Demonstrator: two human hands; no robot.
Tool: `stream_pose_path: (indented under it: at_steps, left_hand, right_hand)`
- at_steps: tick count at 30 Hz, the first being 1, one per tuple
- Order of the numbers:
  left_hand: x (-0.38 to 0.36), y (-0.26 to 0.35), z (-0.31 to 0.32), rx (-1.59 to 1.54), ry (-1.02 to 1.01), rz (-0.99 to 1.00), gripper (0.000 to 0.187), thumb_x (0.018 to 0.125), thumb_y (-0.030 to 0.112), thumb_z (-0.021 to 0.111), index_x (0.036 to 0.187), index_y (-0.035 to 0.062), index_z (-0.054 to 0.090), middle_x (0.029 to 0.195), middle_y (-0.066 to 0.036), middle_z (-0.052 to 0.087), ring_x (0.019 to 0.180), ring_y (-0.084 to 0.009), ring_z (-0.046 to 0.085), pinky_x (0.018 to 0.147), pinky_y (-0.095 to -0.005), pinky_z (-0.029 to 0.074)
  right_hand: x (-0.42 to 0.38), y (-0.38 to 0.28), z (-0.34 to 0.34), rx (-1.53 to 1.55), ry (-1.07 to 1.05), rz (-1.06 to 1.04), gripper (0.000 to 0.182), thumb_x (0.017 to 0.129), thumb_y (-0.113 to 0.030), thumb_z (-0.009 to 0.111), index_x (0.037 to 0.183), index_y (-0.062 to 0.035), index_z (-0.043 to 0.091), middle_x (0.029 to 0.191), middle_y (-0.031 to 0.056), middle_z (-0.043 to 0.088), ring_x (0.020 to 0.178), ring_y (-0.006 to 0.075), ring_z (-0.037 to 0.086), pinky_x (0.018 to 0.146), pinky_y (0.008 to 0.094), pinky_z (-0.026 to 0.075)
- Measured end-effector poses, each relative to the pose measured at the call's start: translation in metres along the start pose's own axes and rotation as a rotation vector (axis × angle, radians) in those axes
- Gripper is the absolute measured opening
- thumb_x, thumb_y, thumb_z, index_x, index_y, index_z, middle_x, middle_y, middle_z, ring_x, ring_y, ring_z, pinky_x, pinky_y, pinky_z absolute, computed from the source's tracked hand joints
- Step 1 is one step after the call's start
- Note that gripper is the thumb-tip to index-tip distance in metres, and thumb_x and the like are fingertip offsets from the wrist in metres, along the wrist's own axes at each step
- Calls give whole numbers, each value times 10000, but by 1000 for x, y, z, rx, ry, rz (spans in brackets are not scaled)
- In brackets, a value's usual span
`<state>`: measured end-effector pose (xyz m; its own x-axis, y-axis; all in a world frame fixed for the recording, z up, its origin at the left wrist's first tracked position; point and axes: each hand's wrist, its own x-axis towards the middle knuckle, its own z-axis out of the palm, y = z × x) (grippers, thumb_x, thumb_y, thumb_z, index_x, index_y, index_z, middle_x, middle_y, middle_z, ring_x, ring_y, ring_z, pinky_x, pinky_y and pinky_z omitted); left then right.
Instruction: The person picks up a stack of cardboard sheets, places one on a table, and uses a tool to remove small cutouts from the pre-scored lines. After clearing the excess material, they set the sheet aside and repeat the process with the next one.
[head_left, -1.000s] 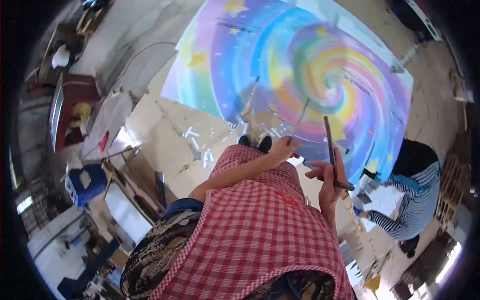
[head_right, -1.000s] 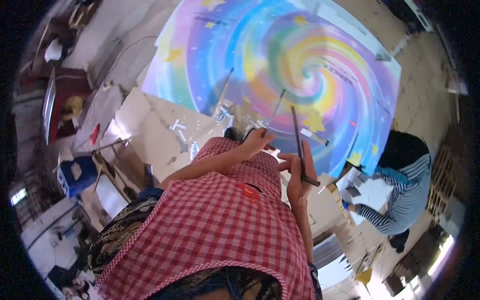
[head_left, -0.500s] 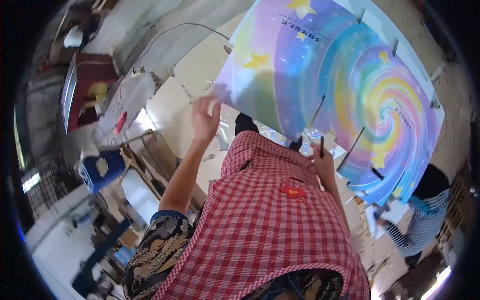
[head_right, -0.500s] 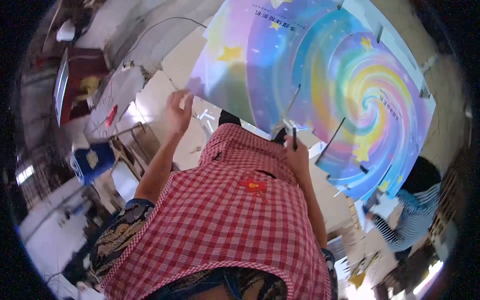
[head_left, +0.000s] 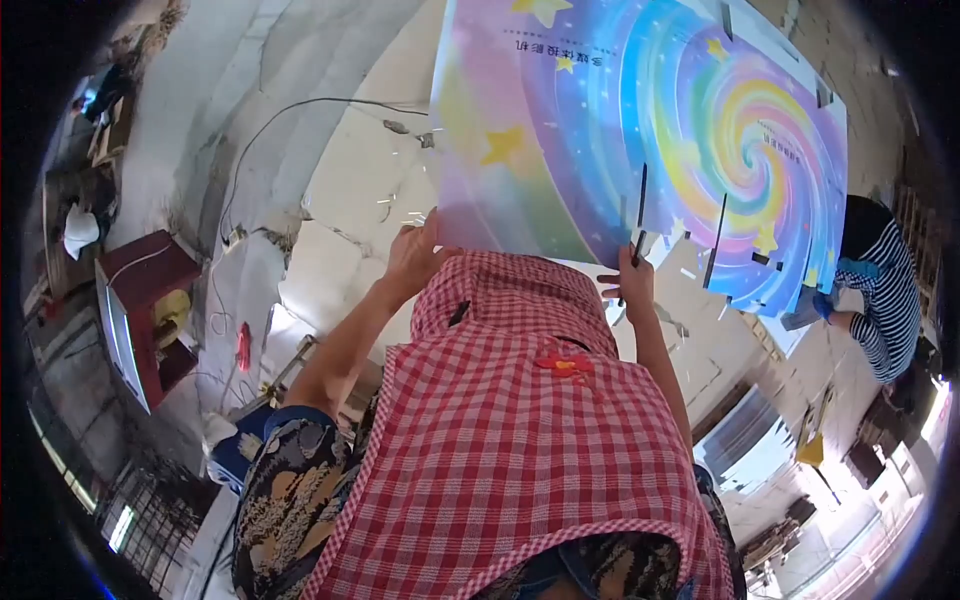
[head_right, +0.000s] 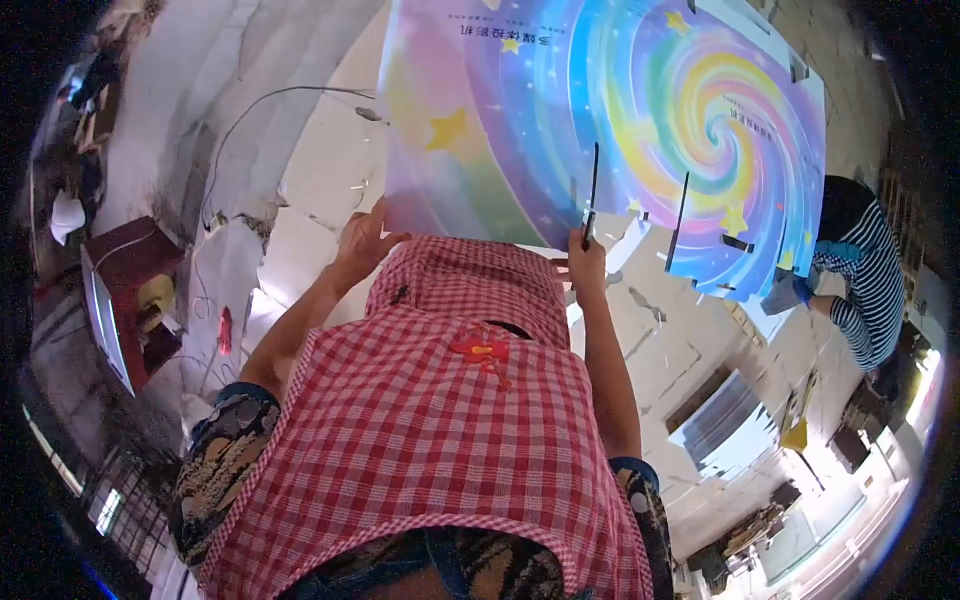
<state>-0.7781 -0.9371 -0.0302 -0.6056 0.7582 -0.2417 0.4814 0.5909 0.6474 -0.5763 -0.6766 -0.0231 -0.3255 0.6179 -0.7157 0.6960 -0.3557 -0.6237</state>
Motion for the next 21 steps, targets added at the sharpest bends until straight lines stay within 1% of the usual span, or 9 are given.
stream_pose_path:
  at_steps: [4,6,8,12,14,16,18,20,21]
  left_hand:
    - [-1,-17,11,140,8,51,569,656,272,663,1076,19,376,715,-130,574,659,-330,546,631,-411,419]
    - [-3,-14,8,211,-29,-5,553,663,269,660,1072,17,386,729,-133,578,649,-332,546,621,-405,422]
    - [3,-12,4,258,-64,-16,545,667,268,658,1070,16,391,736,-134,580,644,-334,547,616,-402,424]
    - [-2,-4,2,112,-73,-16,510,682,266,645,1053,4,413,802,-167,580,711,-322,560,622,-378,435]
    - [4,4,-3,57,-80,-13,491,700,259,631,1056,-4,419,831,-171,580,760,-279,571,640,-354,443]
    - [11,5,-10,33,-86,4,482,708,255,624,1058,-8,421,846,-173,580,785,-257,577,649,-342,447]
    - [14,-3,-20,-38,-233,-71,483,730,260,607,1092,4,416,873,-146,585,816,-219,570,682,-324,444]
    - [23,-12,-28,-70,-323,-101,484,740,262,599,1109,10,413,886,-133,588,831,-200,567,699,-315,443]
    - [31,-17,-32,-235,-330,-208,486,747,262,595,1120,10,411,901,-119,585,831,-195,561,709,-311,440]
  right_hand:
    - [-1,-6,-3,10,-44,22,392,845,-332,412,948,44,454,768,112,551,513,204,598,306,237,414]
    - [-6,-10,1,46,-57,38,394,844,-334,411,942,45,453,744,114,557,493,201,595,301,236,408]
    - [-13,-18,4,-7,-29,-39,396,843,-335,411,951,44,450,714,114,564,463,194,586,298,233,394]
    - [-13,-2,9,-46,-3,-94,379,841,-326,413,957,33,454,698,105,570,441,190,579,296,230,373]
    - [-10,-5,7,-47,19,-148,370,841,-321,414,957,27,456,697,101,571,438,189,579,296,230,367]
    - [-11,-8,6,-46,40,-108,355,840,-313,417,927,26,475,663,95,563,433,186,576,299,240,365]
    - [-14,-7,6,-32,64,-79,349,839,-309,418,912,26,484,647,92,559,431,185,575,300,245,364]
    - [-16,0,-1,-298,198,-95,298,846,-250,421,1003,-7,491,665,107,574,448,198,569,395,287,425]
    - [-19,12,-6,-330,304,-100,294,850,-246,415,1000,-8,499,679,106,582,451,189,564,417,297,430]
